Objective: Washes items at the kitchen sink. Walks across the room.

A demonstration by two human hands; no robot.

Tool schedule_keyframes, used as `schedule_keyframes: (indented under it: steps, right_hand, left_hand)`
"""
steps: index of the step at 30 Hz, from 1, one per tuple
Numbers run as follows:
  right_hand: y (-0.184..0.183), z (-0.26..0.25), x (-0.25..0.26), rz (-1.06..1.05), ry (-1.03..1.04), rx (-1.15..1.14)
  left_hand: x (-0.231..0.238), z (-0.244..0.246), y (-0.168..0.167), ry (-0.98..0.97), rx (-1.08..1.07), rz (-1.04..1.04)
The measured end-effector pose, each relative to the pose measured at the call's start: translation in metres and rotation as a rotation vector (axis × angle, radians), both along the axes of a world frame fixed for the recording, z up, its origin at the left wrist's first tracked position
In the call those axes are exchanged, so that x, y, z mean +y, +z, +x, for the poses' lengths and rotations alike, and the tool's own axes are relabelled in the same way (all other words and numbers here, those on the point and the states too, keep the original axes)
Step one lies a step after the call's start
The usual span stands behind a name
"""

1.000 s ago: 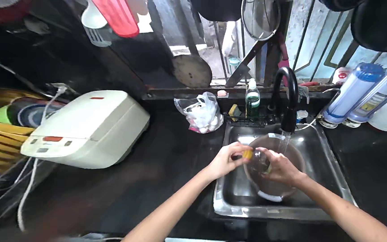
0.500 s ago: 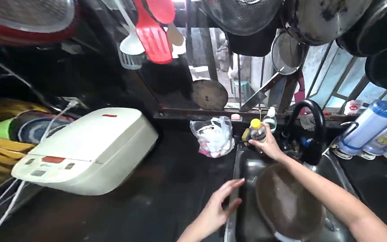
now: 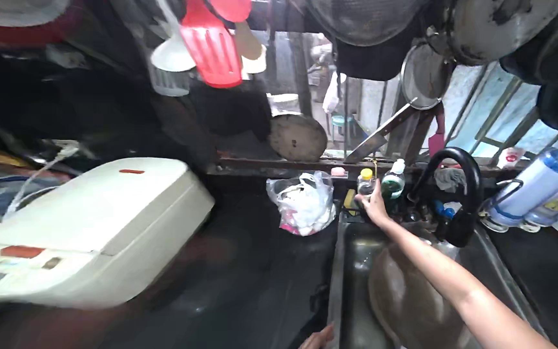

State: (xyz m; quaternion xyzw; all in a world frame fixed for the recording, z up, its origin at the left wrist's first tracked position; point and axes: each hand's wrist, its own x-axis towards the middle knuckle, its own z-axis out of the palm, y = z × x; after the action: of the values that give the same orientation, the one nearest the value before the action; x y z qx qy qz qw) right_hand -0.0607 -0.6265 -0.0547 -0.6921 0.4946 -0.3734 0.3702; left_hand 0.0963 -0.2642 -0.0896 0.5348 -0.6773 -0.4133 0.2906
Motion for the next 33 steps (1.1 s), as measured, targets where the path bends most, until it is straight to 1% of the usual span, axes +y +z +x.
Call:
schedule_keyframes:
  steps: [2, 3, 5, 6, 7, 9, 10, 11, 12, 14, 15, 17, 19, 20, 21, 22, 24, 26, 27, 30, 31, 33]
  right_hand:
    - [-0.008, -0.024, 0.031, -0.028, 0.062, -0.011]
    - [-0.017, -0.039, 0.048, -0.021, 0.079, -0.051]
    - [-0.041, -0.075, 0.083, 0.104, 0.066, -0.19]
    - [-0.054, -0.095, 0.098, 0.238, 0.016, -0.299]
    - [-0.061, -0.116, 0.11, 0.423, -0.085, -0.436]
    - [-0.067, -0.159, 0.118, 0.763, -0.357, -0.727]
    - [-0.068, -0.18, 0.118, 0.868, -0.439, -0.822]
    - [-0.066, -0.199, 0.119, 0.94, -0.433, -0.867]
    - [-0.061, -0.217, 0.12, 0.986, -0.34, -0.843]
    - [-0.045, -0.246, 0.113, 0.998, -0.065, -0.634]
    - [-0.037, -0.257, 0.108, 0.958, 0.042, -0.491]
    - [-0.019, -0.276, 0.093, 0.799, 0.131, -0.264]
    - [0.001, -0.296, 0.068, 0.563, 0.112, -0.154]
    - [0.009, -0.305, 0.05, 0.426, 0.1, -0.11]
    - [0.018, -0.312, 0.031, 0.293, 0.087, -0.054]
    - [0.025, -0.318, 0.009, 0.16, 0.07, 0.001]
    - [0.029, -0.323, -0.039, -0.044, 0.022, 0.127]
    - [0.027, -0.323, -0.076, -0.159, -0.02, 0.243]
    - [0.024, -0.322, -0.086, -0.204, -0.038, 0.269]
    - [0.023, -0.322, -0.095, -0.267, -0.046, 0.305]
    - [0.023, -0.322, -0.097, -0.309, -0.03, 0.309]
    - [0.016, -0.321, -0.096, -0.418, 0.026, 0.321]
  left_hand:
    - [-0.015, -0.011, 0.012, -0.08, 0.023, 0.043]
    - [-0.023, -0.018, 0.014, -0.111, 0.036, 0.049]
    - [-0.041, -0.033, 0.011, -0.157, 0.052, 0.044]
    - [-0.051, -0.042, 0.009, -0.178, 0.046, 0.041]
    - [-0.061, -0.053, 0.008, -0.199, 0.036, 0.037]
    - [-0.084, -0.08, 0.007, -0.22, 0.041, 0.048]
    - [-0.095, -0.095, 0.005, -0.22, 0.052, 0.09]
    - [-0.107, -0.111, 0.002, -0.209, 0.07, 0.155]
    - [-0.12, -0.127, -0.002, -0.179, 0.096, 0.226]
    - [-0.151, -0.163, -0.006, -0.075, 0.179, 0.344]
    - [-0.165, -0.181, -0.007, 0.003, 0.243, 0.395]
    - [-0.191, -0.215, -0.008, 0.199, 0.429, 0.514]
    - [-0.216, -0.246, -0.002, 0.398, 0.652, 0.622]
    - [-0.224, -0.258, 0.002, 0.472, 0.735, 0.652]
    - [-0.23, -0.267, 0.006, 0.512, 0.773, 0.659]
    - [-0.232, -0.275, 0.011, 0.529, 0.767, 0.647]
    - [-0.229, -0.284, 0.022, 0.523, 0.66, 0.603]
    - [-0.211, -0.287, 0.029, 0.539, 0.52, 0.56]
    - [-0.197, -0.286, 0.032, 0.541, 0.468, 0.543]
    - [-0.15, -0.274, 0.04, 0.477, 0.359, 0.495]
    - [-0.134, -0.268, 0.04, 0.444, 0.332, 0.454]
    - [-0.103, -0.251, 0.036, 0.352, 0.21, 0.373]
